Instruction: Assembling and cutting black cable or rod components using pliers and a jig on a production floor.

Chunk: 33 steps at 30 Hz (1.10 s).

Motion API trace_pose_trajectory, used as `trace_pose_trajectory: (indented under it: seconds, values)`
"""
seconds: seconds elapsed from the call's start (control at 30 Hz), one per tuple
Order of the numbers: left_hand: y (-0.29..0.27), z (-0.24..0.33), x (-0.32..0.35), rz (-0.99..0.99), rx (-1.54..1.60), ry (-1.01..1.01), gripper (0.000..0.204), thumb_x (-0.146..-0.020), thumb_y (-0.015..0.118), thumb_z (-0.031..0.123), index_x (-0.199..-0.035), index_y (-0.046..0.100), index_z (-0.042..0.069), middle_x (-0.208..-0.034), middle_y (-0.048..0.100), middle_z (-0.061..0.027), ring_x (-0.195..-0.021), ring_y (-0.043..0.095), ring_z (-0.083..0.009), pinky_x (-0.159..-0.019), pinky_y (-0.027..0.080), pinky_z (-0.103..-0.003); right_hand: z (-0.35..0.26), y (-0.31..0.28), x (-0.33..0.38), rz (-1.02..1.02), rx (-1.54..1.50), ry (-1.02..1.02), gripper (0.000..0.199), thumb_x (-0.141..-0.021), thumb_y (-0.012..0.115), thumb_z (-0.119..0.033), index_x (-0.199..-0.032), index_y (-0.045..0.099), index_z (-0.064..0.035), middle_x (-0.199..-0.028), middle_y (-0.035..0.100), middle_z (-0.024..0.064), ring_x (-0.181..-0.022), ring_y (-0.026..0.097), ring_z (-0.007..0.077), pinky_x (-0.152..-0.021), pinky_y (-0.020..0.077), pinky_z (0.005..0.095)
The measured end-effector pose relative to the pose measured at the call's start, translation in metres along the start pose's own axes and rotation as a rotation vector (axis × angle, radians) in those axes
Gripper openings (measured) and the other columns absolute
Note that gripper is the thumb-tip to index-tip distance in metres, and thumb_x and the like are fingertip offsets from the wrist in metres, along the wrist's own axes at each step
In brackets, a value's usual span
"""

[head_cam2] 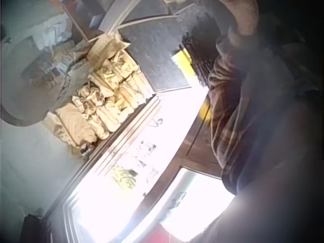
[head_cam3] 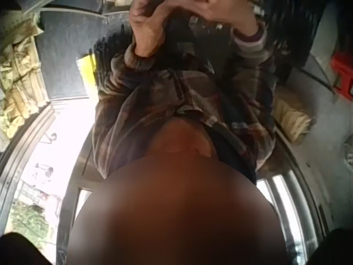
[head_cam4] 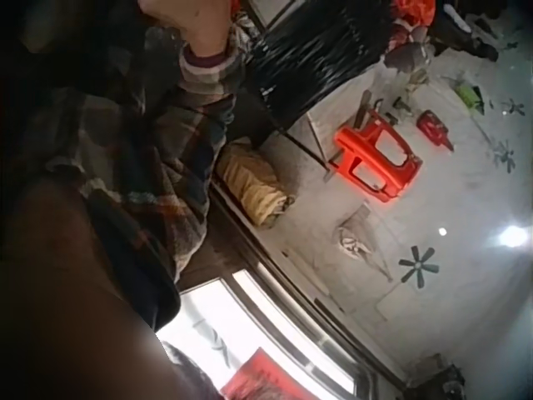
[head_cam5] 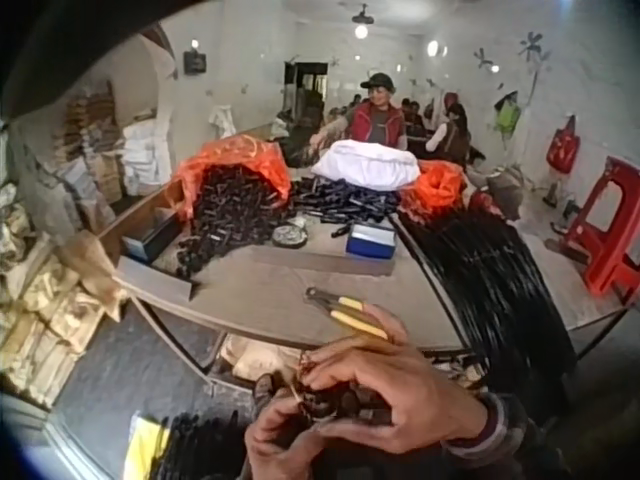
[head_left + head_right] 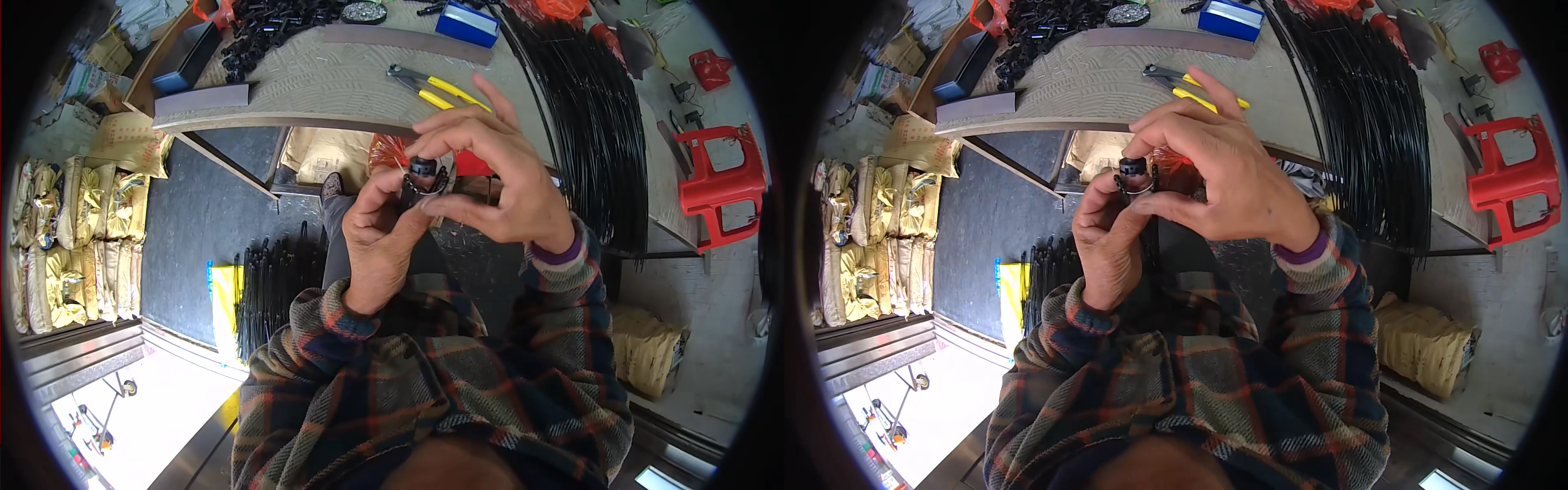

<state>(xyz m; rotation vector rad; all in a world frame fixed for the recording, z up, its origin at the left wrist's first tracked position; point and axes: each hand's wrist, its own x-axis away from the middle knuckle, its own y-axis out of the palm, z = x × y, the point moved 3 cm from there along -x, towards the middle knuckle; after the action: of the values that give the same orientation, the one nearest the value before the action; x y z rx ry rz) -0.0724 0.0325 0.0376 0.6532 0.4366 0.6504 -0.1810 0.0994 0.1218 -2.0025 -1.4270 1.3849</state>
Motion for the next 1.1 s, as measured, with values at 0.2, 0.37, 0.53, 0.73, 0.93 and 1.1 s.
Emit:
trace_pose_trajectory:
  seconds: [0.2, 0.37, 0.53, 0.73, 0.93, 1.1]
  values:
    - [-0.017, -0.002, 0.003, -0.167, 0.015, -0.022, 0.023, -0.081, 0.059, -0.003, -0.104, 0.054, -0.002, -0.094, 0.053, -0.0013, -0.088, 0.05, -0.0073, -0.075, 0.042, -0.021, -0.001, 0.018, 0.015, 0.206, 0.08, 0.01, 0.029, -0.062, 0.069, -0.004, -0.089, 0.059, -0.0097, -0.086, 0.063, 0.0004, -0.094, 0.058, 0.0166, -0.105, 0.0127, 0.0487]
    - [-0.018, 0.0, 0.005, -0.096, -0.01, 0.014, 0.028, -0.08, 0.061, 0.0, -0.107, 0.055, -0.002, -0.092, 0.056, -0.0009, -0.085, 0.051, -0.0076, -0.078, 0.042, -0.022, -0.002, 0.02, 0.021, 0.258, 0.05, -0.021, 0.021, -0.067, 0.069, -0.004, -0.085, 0.059, -0.0089, -0.089, 0.066, 0.0028, -0.099, 0.058, 0.0211, -0.106, 0.0109, 0.0503]
    - [-0.012, 0.006, 0.005, -0.051, -0.068, 0.092, 0.031, -0.08, 0.062, 0.0, -0.109, 0.054, -0.002, -0.095, 0.057, -0.0022, -0.085, 0.051, -0.0077, -0.079, 0.042, -0.022, 0.001, 0.026, 0.023, 0.344, 0.109, -0.146, 0.024, -0.068, 0.071, -0.008, -0.089, 0.059, -0.0065, -0.093, 0.065, 0.0044, -0.099, 0.057, 0.0221, -0.105, 0.0144, 0.0485]
    - [-0.019, 0.006, 0.003, -0.073, -0.129, 0.119, 0.03, -0.08, 0.062, 0.004, -0.108, 0.053, -0.001, -0.101, 0.058, -0.0068, -0.088, 0.055, -0.0124, -0.081, 0.043, -0.025, 0.016, 0.064, 0.041, 0.748, -0.735, 0.233, 0.04, -0.072, 0.069, -0.008, -0.108, 0.054, 0.0029, -0.104, 0.058, 0.0106, -0.101, 0.054, 0.021, -0.096, 0.0339, 0.032]
    - [-0.03, 0.016, 0.009, -0.126, 0.029, 0.146, 0.027, -0.078, 0.062, 0.003, -0.103, 0.056, -0.003, -0.096, 0.058, -0.0059, -0.088, 0.054, -0.0124, -0.082, 0.042, -0.025, 0.017, 0.084, 0.043, 0.263, -1.149, 0.353, 0.021, -0.07, 0.071, -0.006, -0.08, 0.055, -0.0005, -0.082, 0.054, 0.0039, -0.08, 0.049, 0.0106, -0.07, 0.0385, 0.0238]
    - [-0.035, 0.028, 0.019, -0.022, -0.052, 0.123, 0.026, -0.076, 0.063, 0.006, -0.099, 0.056, -0.002, -0.093, 0.057, -0.0058, -0.086, 0.054, -0.0122, -0.081, 0.042, -0.025, 0.0, 0.084, 0.037, 0.187, -0.841, 0.276, 0.02, -0.072, 0.071, -0.008, -0.079, 0.054, -0.0004, -0.079, 0.055, 0.0036, -0.073, 0.05, 0.0096, -0.066, 0.0387, 0.0229]
